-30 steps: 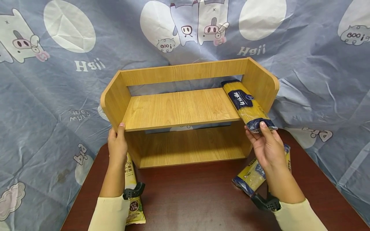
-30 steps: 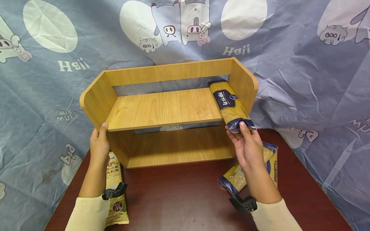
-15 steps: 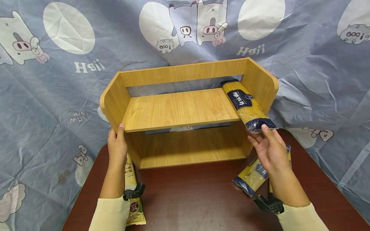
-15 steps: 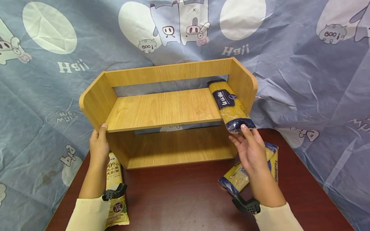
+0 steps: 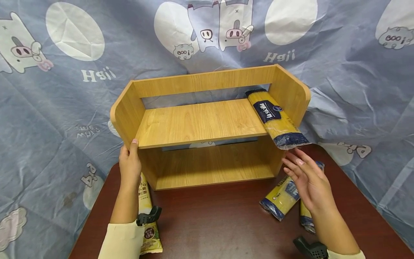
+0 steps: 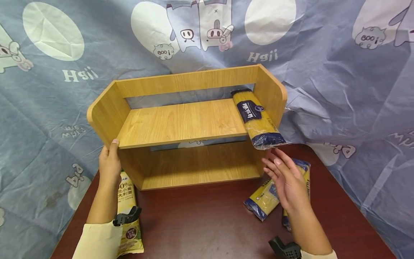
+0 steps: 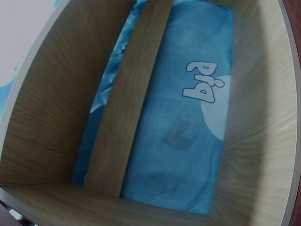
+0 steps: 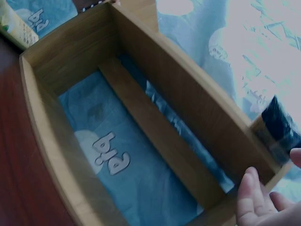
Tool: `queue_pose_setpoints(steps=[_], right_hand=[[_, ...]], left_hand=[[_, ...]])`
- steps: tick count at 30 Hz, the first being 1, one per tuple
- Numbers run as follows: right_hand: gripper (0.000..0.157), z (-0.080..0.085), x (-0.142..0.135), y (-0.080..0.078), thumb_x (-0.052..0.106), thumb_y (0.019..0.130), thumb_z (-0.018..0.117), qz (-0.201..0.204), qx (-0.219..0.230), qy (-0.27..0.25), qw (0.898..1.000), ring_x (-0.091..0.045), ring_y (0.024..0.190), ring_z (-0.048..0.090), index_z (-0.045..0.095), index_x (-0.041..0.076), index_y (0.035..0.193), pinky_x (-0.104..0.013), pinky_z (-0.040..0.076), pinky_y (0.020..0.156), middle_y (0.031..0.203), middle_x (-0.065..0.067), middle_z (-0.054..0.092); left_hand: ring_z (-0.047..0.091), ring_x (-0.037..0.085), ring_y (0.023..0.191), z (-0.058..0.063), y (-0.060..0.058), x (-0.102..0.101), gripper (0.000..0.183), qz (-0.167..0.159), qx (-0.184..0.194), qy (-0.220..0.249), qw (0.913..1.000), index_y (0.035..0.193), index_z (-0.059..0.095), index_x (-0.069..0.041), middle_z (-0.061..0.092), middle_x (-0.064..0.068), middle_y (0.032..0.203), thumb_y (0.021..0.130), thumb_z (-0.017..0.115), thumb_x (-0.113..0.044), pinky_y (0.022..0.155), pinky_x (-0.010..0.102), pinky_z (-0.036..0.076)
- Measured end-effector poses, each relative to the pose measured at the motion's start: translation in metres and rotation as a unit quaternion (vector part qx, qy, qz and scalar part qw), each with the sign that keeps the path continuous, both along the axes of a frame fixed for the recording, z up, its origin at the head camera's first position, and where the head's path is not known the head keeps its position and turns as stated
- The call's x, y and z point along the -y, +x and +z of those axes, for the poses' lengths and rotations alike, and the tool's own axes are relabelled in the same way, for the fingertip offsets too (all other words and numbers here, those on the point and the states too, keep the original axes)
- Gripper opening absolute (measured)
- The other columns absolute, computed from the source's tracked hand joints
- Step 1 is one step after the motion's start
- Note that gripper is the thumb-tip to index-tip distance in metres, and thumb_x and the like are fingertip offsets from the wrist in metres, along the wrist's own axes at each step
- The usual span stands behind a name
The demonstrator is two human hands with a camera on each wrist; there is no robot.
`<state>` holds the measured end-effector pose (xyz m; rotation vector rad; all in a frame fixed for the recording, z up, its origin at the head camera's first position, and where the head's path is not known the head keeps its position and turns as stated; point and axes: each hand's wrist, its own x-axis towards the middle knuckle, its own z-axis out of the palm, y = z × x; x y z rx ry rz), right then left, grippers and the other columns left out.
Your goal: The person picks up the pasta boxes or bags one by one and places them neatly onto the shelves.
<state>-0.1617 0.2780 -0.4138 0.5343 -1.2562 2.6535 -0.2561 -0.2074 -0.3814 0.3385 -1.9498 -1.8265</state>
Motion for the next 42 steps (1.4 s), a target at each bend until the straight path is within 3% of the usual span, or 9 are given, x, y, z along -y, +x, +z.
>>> queue_pose_setpoints(steps=[5,13,20,24,28,31,33,38,42], right_hand=[[0.04,-0.023,-0.012,0.014,0.003,0.11,0.029,0.001,0.036,0.032,0.999,-0.018,0.126,0.064,0.037,0.009,0.148,-0.027,0.054,0.098,0.138,-0.005,0.062],[0.044,-0.063,-0.025,0.033,0.003,0.11,0.025,0.037,0.081,-0.037,0.995,-0.018,0.12,0.067,0.058,0.013,0.136,-0.03,0.055,0.098,0.129,-0.006,0.069],[0.035,-0.081,-0.028,0.046,0.009,0.111,0.033,-0.023,0.152,0.061,0.986,-0.008,0.113,0.068,0.057,0.023,0.131,-0.025,0.057,0.092,0.122,0.008,0.07],[0.04,-0.084,-0.026,0.051,0.019,0.11,0.041,-0.085,0.234,0.203,0.947,0.004,0.107,0.065,0.033,0.017,0.149,-0.021,0.056,0.087,0.117,0.019,0.065],[0.073,-0.082,-0.018,0.051,0.032,0.109,0.046,-0.104,0.304,0.365,0.874,0.013,0.099,0.057,0.004,0.0,0.16,-0.02,0.055,0.086,0.143,-0.009,0.05],[0.081,-0.08,-0.013,0.05,0.037,0.108,0.047,-0.109,0.316,0.46,0.823,0.012,0.1,0.053,0.0,-0.003,0.16,-0.021,0.056,0.087,0.155,-0.032,0.027],[0.083,-0.078,-0.011,0.049,0.037,0.107,0.05,-0.115,0.312,0.501,0.799,0.006,0.101,0.053,0.0,-0.005,0.159,-0.021,0.056,0.086,0.152,-0.035,0.029],[0.08,-0.078,-0.009,0.045,0.03,0.105,0.055,-0.139,0.29,0.559,0.764,-0.004,0.096,0.057,0.01,-0.013,0.155,-0.019,0.055,0.077,0.132,-0.031,0.046],[0.075,-0.081,-0.009,0.045,0.027,0.104,0.057,-0.145,0.293,0.568,0.756,-0.011,0.088,0.063,0.018,-0.017,0.15,-0.024,0.057,0.073,0.117,-0.026,0.053]], left_hand=[[0.052,0.014,0.113,0.0,0.0,0.0,0.05,0.003,-0.002,0.001,1.0,0.138,0.058,-0.014,0.051,-0.004,0.123,0.103,0.05,-0.049,0.099,0.032,0.041],[0.053,0.013,0.112,0.0,0.001,0.0,0.049,0.001,-0.009,0.006,0.9999,0.139,0.058,-0.014,0.051,-0.004,0.125,0.104,0.05,-0.048,0.098,0.031,0.042],[0.052,0.012,0.111,-0.001,0.001,0.0,0.049,-0.006,-0.014,0.01,0.9998,0.14,0.057,-0.014,0.05,-0.006,0.122,0.104,0.05,-0.046,0.097,0.029,0.041],[0.052,0.013,0.114,0.0,0.001,0.0,0.05,-0.009,-0.011,0.012,0.9998,0.142,0.055,-0.015,0.05,-0.005,0.125,0.104,0.05,-0.047,0.098,0.03,0.041],[0.053,0.013,0.113,0.0,0.001,-0.001,0.049,-0.005,-0.013,0.01,0.9998,0.14,0.057,-0.015,0.052,-0.004,0.124,0.104,0.05,-0.047,0.097,0.03,0.042],[0.054,0.012,0.111,0.001,0.001,-0.001,0.049,-0.004,-0.013,0.008,0.9999,0.138,0.058,-0.015,0.051,-0.005,0.122,0.104,0.051,-0.048,0.096,0.03,0.042],[0.053,0.012,0.11,0.001,0.001,-0.002,0.049,-0.003,-0.012,0.005,0.9999,0.138,0.058,-0.014,0.051,-0.006,0.121,0.103,0.051,-0.048,0.095,0.029,0.042],[0.053,0.011,0.109,0.0,0.0,-0.001,0.048,-0.003,-0.011,0.004,0.9999,0.139,0.057,-0.014,0.051,-0.008,0.119,0.104,0.05,-0.047,0.095,0.028,0.042],[0.052,0.011,0.111,-0.001,0.0,0.001,0.048,-0.007,-0.011,0.007,0.9999,0.14,0.057,-0.013,0.049,-0.008,0.12,0.104,0.05,-0.045,0.097,0.029,0.041]])
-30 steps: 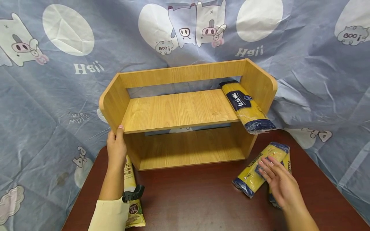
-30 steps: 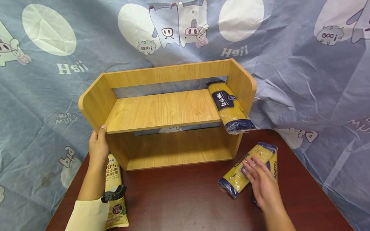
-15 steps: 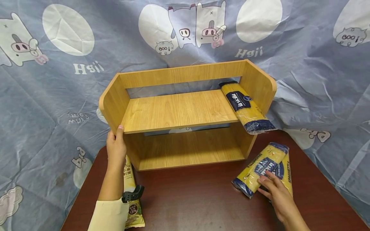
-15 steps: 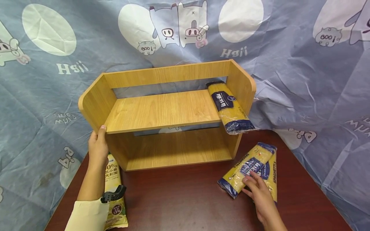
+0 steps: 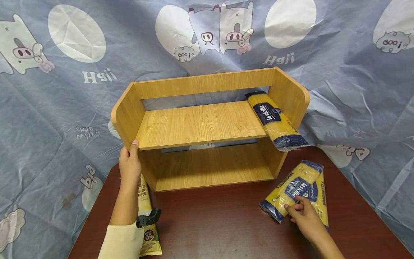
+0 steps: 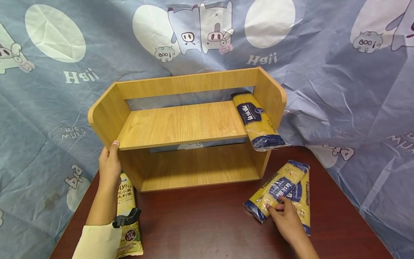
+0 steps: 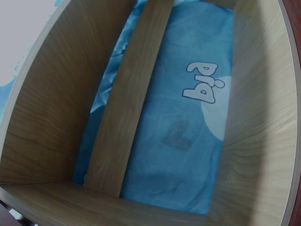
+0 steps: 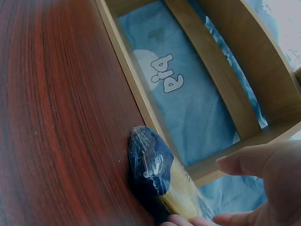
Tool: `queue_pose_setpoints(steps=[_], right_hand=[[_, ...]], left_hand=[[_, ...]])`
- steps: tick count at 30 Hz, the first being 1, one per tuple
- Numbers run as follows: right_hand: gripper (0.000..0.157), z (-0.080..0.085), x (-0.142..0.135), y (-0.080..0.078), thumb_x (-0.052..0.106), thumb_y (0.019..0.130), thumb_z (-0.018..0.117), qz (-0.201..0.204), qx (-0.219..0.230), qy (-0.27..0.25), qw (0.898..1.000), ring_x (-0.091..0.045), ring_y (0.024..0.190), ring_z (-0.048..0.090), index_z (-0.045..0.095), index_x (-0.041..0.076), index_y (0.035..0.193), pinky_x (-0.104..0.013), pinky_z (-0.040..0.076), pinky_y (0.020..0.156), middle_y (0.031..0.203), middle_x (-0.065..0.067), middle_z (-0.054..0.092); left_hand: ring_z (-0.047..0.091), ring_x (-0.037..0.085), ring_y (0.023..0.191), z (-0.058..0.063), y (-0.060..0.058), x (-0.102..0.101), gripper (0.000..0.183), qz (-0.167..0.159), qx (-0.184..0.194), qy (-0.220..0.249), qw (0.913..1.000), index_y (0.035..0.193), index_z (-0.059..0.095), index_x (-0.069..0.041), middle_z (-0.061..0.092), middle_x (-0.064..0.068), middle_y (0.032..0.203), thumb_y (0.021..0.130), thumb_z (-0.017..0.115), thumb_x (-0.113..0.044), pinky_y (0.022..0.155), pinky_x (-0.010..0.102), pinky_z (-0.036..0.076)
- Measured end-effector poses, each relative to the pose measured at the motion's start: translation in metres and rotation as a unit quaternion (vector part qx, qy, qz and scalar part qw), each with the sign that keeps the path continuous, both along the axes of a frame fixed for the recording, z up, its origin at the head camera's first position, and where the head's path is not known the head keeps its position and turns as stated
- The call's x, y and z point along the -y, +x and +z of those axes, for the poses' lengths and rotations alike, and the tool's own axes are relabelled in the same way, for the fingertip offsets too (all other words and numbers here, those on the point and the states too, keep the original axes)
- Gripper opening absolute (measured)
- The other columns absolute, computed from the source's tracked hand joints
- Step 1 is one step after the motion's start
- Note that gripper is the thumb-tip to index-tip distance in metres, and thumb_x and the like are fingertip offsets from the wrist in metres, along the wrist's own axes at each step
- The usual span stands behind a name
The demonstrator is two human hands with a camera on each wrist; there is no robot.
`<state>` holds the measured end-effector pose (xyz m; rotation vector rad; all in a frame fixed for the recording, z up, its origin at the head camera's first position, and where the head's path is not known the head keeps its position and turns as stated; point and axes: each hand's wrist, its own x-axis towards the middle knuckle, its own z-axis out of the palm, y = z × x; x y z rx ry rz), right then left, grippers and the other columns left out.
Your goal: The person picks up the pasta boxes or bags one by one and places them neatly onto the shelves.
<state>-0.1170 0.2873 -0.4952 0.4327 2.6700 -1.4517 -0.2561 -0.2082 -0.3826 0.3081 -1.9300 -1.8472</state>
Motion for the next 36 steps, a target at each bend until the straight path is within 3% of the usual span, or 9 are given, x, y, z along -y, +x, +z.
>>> queue_pose_setpoints(steps=[7,15,22,28,36], right_hand=[[0.074,-0.007,-0.004,-0.002,0.028,0.103,0.058,-0.005,0.014,0.029,0.999,-0.018,0.078,0.069,0.019,-0.016,0.148,-0.031,0.06,0.061,0.109,-0.027,0.063],[0.085,-0.011,-0.003,-0.008,0.026,0.1,0.063,-0.006,0.005,0.032,0.999,-0.02,0.074,0.071,0.009,-0.015,0.152,-0.031,0.06,0.063,0.106,-0.029,0.062],[0.102,-0.016,-0.005,-0.016,0.028,0.099,0.066,-0.016,0.013,0.012,1.0,-0.02,0.074,0.074,-0.01,-0.009,0.156,-0.031,0.061,0.067,0.106,-0.024,0.058],[0.107,-0.019,0.006,-0.022,0.016,0.097,0.067,-0.028,-0.019,-0.057,0.998,-0.019,0.074,0.073,-0.021,-0.001,0.156,-0.031,0.062,0.068,0.104,-0.022,0.058],[0.105,-0.023,0.012,-0.03,0.008,0.096,0.066,-0.041,-0.038,-0.062,0.997,-0.015,0.069,0.07,-0.02,0.0,0.157,-0.027,0.061,0.068,0.104,-0.021,0.049]], left_hand=[[0.05,0.014,0.115,0.0,0.0,0.002,0.049,0.003,0.007,-0.017,0.9998,0.142,0.056,-0.015,0.048,-0.005,0.123,0.105,0.048,-0.046,0.1,0.03,0.039],[0.05,0.014,0.115,0.002,0.002,0.001,0.05,0.007,0.003,-0.014,0.9999,0.142,0.056,-0.014,0.047,-0.006,0.121,0.104,0.049,-0.046,0.098,0.028,0.04],[0.05,0.013,0.114,0.002,0.002,0.002,0.051,0.001,0.011,-0.011,0.9999,0.142,0.056,-0.014,0.048,-0.008,0.121,0.104,0.049,-0.048,0.097,0.028,0.04],[0.05,0.013,0.116,0.001,0.002,0.003,0.05,-0.001,0.005,-0.001,1.0,0.144,0.054,-0.016,0.049,-0.005,0.127,0.105,0.048,-0.047,0.099,0.029,0.039],[0.052,0.011,0.112,0.0,0.002,0.0,0.05,0.001,0.006,-0.006,1.0,0.143,0.055,-0.015,0.051,-0.007,0.124,0.104,0.049,-0.047,0.096,0.026,0.041]])
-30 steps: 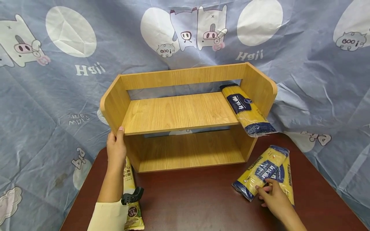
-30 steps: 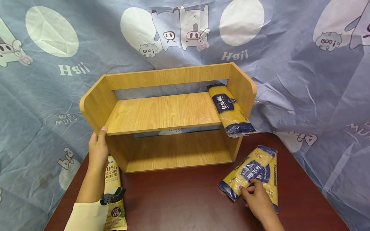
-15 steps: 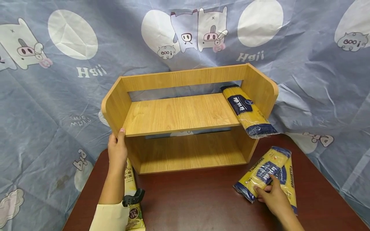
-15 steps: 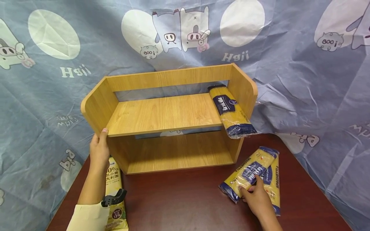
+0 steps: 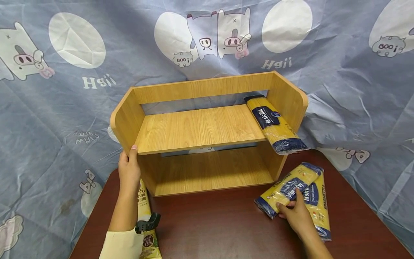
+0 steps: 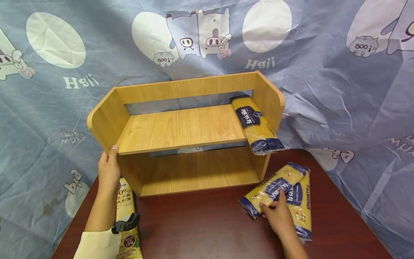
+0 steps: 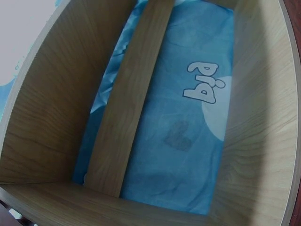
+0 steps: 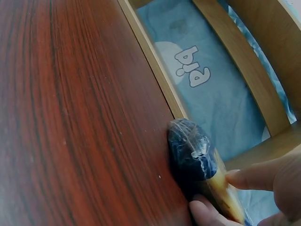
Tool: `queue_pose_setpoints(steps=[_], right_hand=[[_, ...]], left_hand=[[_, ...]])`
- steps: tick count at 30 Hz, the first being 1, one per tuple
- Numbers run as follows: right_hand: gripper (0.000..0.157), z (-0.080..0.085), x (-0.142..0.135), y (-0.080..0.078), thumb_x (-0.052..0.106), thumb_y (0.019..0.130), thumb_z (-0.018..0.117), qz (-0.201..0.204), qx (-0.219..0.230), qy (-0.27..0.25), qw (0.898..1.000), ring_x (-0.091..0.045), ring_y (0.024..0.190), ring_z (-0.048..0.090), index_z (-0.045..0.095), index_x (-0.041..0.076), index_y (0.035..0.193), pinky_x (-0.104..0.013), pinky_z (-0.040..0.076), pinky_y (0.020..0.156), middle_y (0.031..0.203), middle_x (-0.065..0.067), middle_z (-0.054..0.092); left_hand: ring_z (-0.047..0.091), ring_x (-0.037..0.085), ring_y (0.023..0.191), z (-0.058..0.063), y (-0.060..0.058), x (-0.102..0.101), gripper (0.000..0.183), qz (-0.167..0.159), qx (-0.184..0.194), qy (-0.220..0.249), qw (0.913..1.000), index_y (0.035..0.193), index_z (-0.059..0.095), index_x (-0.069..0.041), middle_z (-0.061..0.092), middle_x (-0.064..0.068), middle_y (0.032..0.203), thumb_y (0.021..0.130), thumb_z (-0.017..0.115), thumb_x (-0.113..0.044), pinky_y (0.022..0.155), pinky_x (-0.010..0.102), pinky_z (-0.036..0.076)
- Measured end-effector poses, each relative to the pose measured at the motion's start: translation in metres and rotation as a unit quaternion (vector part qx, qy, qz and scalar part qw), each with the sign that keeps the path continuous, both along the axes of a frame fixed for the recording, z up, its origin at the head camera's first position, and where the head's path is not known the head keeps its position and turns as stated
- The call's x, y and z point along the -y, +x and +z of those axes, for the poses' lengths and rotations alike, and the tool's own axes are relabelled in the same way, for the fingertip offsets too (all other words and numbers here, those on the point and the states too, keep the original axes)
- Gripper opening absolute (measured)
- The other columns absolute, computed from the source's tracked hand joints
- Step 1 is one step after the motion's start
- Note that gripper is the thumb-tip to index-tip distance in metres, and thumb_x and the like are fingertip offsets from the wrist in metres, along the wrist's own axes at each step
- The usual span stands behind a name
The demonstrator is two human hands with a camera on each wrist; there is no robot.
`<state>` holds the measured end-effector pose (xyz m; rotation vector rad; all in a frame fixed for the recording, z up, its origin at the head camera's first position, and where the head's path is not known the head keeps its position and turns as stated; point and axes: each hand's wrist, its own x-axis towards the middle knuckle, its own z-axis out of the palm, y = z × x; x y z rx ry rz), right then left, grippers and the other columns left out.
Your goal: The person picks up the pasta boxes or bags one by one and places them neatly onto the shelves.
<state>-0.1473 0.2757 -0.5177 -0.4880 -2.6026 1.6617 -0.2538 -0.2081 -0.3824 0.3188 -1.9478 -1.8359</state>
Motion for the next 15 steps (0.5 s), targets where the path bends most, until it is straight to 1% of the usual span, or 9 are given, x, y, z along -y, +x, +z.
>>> queue_pose_setpoints(steps=[5,10,15], right_hand=[[0.105,-0.001,0.004,-0.007,0.004,0.094,0.067,-0.009,-0.02,0.01,1.0,-0.012,0.068,0.069,-0.016,0.004,0.159,-0.024,0.06,0.067,0.094,-0.015,0.055],[0.105,0.0,0.007,-0.013,0.004,0.094,0.067,-0.019,-0.034,0.015,0.999,-0.009,0.069,0.066,-0.014,0.007,0.16,-0.022,0.058,0.066,0.096,-0.016,0.053],[0.098,0.0,0.008,-0.015,-0.003,0.096,0.06,-0.033,-0.048,-0.035,0.998,-0.01,0.072,0.061,-0.012,0.012,0.162,-0.026,0.061,0.068,0.099,-0.018,0.043]], left_hand=[[0.053,0.009,0.11,-0.001,0.0,-0.001,0.048,-0.004,-0.007,0.007,0.9999,0.141,0.055,-0.014,0.051,-0.007,0.121,0.105,0.049,-0.045,0.097,0.027,0.041],[0.052,0.011,0.112,-0.001,-0.001,0.0,0.048,-0.003,-0.003,0.006,1.0,0.142,0.055,-0.016,0.05,-0.008,0.123,0.105,0.048,-0.046,0.097,0.028,0.04],[0.053,0.01,0.11,-0.001,-0.001,0.0,0.048,-0.004,-0.003,0.003,1.0,0.141,0.055,-0.015,0.051,-0.008,0.12,0.105,0.047,-0.046,0.097,0.028,0.041]])
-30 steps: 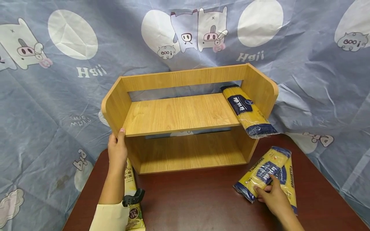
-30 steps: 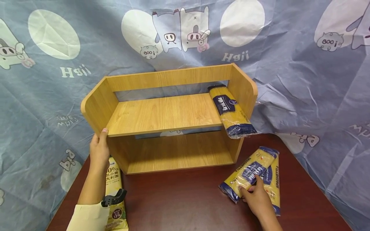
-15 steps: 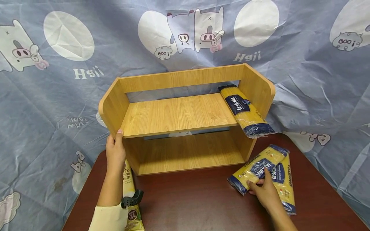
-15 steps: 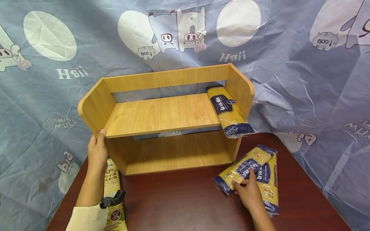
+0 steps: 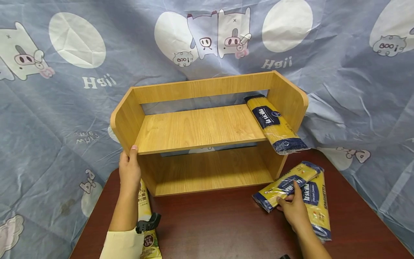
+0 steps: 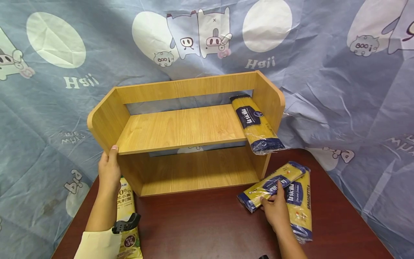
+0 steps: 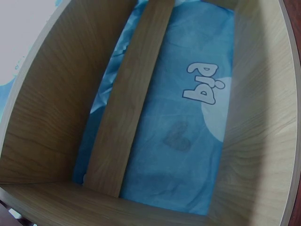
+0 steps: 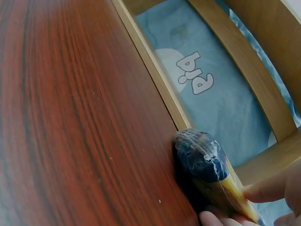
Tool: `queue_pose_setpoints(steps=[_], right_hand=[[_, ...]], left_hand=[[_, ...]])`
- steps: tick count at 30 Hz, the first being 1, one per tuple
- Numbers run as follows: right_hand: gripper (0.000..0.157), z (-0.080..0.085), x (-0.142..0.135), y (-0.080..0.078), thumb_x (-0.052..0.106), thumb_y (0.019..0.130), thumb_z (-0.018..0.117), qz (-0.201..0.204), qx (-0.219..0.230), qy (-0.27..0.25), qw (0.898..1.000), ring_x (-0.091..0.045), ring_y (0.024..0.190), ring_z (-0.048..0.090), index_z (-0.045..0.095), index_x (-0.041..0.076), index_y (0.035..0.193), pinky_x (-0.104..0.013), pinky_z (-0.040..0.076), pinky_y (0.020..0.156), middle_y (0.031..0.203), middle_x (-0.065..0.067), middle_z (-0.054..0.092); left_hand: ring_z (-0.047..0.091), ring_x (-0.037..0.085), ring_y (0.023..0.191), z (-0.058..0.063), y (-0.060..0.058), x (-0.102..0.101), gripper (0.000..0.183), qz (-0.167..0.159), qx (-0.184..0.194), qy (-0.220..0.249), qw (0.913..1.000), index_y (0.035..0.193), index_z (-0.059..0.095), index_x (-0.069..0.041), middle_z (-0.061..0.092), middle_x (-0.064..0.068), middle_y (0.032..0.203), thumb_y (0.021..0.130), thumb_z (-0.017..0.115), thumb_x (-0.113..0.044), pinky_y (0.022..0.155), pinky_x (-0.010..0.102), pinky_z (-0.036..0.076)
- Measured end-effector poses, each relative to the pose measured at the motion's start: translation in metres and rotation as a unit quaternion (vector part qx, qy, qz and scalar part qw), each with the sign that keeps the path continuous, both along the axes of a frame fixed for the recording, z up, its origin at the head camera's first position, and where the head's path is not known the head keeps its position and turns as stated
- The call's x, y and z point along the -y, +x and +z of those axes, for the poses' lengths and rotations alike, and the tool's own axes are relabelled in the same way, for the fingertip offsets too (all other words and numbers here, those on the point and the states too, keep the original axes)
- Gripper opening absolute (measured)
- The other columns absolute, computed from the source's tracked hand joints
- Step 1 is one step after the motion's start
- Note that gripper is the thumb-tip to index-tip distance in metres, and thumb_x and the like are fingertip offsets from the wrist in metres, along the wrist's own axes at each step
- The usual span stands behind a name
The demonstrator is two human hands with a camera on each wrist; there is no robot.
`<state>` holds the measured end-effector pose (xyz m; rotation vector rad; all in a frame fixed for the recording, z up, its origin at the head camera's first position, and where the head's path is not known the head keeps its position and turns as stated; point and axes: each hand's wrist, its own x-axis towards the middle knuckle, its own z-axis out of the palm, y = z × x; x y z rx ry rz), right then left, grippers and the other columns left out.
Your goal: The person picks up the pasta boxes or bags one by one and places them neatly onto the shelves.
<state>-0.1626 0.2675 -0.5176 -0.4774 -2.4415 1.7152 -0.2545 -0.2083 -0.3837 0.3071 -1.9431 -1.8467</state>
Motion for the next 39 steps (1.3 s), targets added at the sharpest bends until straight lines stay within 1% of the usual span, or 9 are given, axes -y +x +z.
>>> queue_pose_setpoints(steps=[6,11,18,22,26,28,31,34,39], right_hand=[[0.094,0.002,-0.009,0.0,-0.006,0.098,0.054,-0.021,-0.004,-0.019,1.0,-0.01,0.072,0.06,-0.011,0.016,0.162,-0.029,0.062,0.067,0.1,-0.018,0.043],[0.09,0.007,-0.022,-0.002,0.0,0.102,0.05,-0.04,0.0,-0.015,0.999,-0.006,0.073,0.061,-0.016,0.018,0.161,-0.029,0.062,0.069,0.112,-0.021,0.046],[0.09,0.005,-0.036,-0.014,0.01,0.101,0.056,-0.098,0.006,-0.059,0.993,0.004,0.072,0.058,-0.01,0.011,0.162,-0.014,0.054,0.067,0.12,-0.016,0.049],[0.094,0.004,-0.038,-0.017,0.026,0.1,0.061,-0.1,0.033,-0.081,0.991,0.011,0.073,0.052,-0.007,0.006,0.162,-0.008,0.047,0.067,0.142,-0.026,0.041],[0.092,0.007,-0.034,-0.02,0.03,0.1,0.062,-0.082,0.034,-0.124,0.988,0.018,0.076,0.048,-0.002,0.001,0.161,-0.003,0.042,0.07,0.159,-0.033,0.027],[0.088,0.008,-0.032,-0.022,0.029,0.1,0.062,-0.077,0.034,-0.132,0.988,0.018,0.077,0.05,0.006,-0.003,0.16,-0.003,0.043,0.071,0.156,-0.029,0.037],[0.079,0.007,-0.031,-0.025,0.028,0.1,0.063,-0.064,0.039,-0.112,0.991,0.014,0.077,0.056,0.02,-0.006,0.157,-0.007,0.047,0.071,0.125,-0.009,0.066],[0.072,0.005,-0.03,-0.026,0.026,0.1,0.064,-0.053,0.037,-0.096,0.993,0.01,0.077,0.06,0.028,-0.006,0.154,-0.012,0.051,0.07,0.103,0.012,0.066],[0.072,0.005,-0.027,-0.025,0.024,0.102,0.06,-0.028,0.034,-0.07,0.997,0.011,0.079,0.059,0.023,-0.003,0.156,-0.012,0.051,0.072,0.134,-0.019,0.058]], left_hand=[[0.051,0.012,0.114,0.0,0.0,-0.002,0.049,0.0,-0.006,0.001,1.0,0.143,0.054,-0.016,0.051,-0.006,0.124,0.105,0.047,-0.046,0.098,0.028,0.039],[0.051,0.014,0.116,-0.001,0.0,-0.002,0.049,0.0,-0.007,0.005,1.0,0.145,0.053,-0.016,0.051,-0.004,0.128,0.106,0.047,-0.045,0.099,0.028,0.039],[0.051,0.012,0.114,-0.002,-0.001,-0.001,0.049,0.006,-0.004,-0.001,1.0,0.142,0.055,-0.016,0.05,-0.007,0.123,0.105,0.047,-0.047,0.098,0.028,0.039],[0.051,0.01,0.11,-0.001,-0.001,-0.001,0.049,0.007,-0.001,-0.004,1.0,0.142,0.055,-0.016,0.05,-0.008,0.121,0.105,0.047,-0.047,0.098,0.029,0.04],[0.052,0.008,0.108,-0.001,-0.001,0.001,0.05,0.006,0.001,0.0,1.0,0.143,0.054,-0.016,0.052,-0.007,0.121,0.105,0.046,-0.048,0.097,0.03,0.04],[0.053,0.008,0.108,-0.002,0.0,0.001,0.05,0.006,0.0,0.007,1.0,0.144,0.054,-0.016,0.053,-0.007,0.122,0.105,0.046,-0.048,0.097,0.03,0.04],[0.054,0.008,0.107,-0.001,0.001,0.0,0.05,0.007,-0.005,0.016,0.9998,0.144,0.054,-0.016,0.054,-0.007,0.12,0.105,0.047,-0.047,0.097,0.03,0.041],[0.055,0.009,0.106,-0.001,0.001,-0.001,0.049,0.009,-0.009,0.018,0.9997,0.142,0.055,-0.014,0.055,-0.007,0.119,0.105,0.047,-0.046,0.096,0.029,0.042],[0.055,0.009,0.106,-0.001,0.0,-0.002,0.049,0.004,-0.01,0.012,0.9999,0.142,0.055,-0.014,0.054,-0.007,0.118,0.105,0.047,-0.047,0.096,0.03,0.042]])
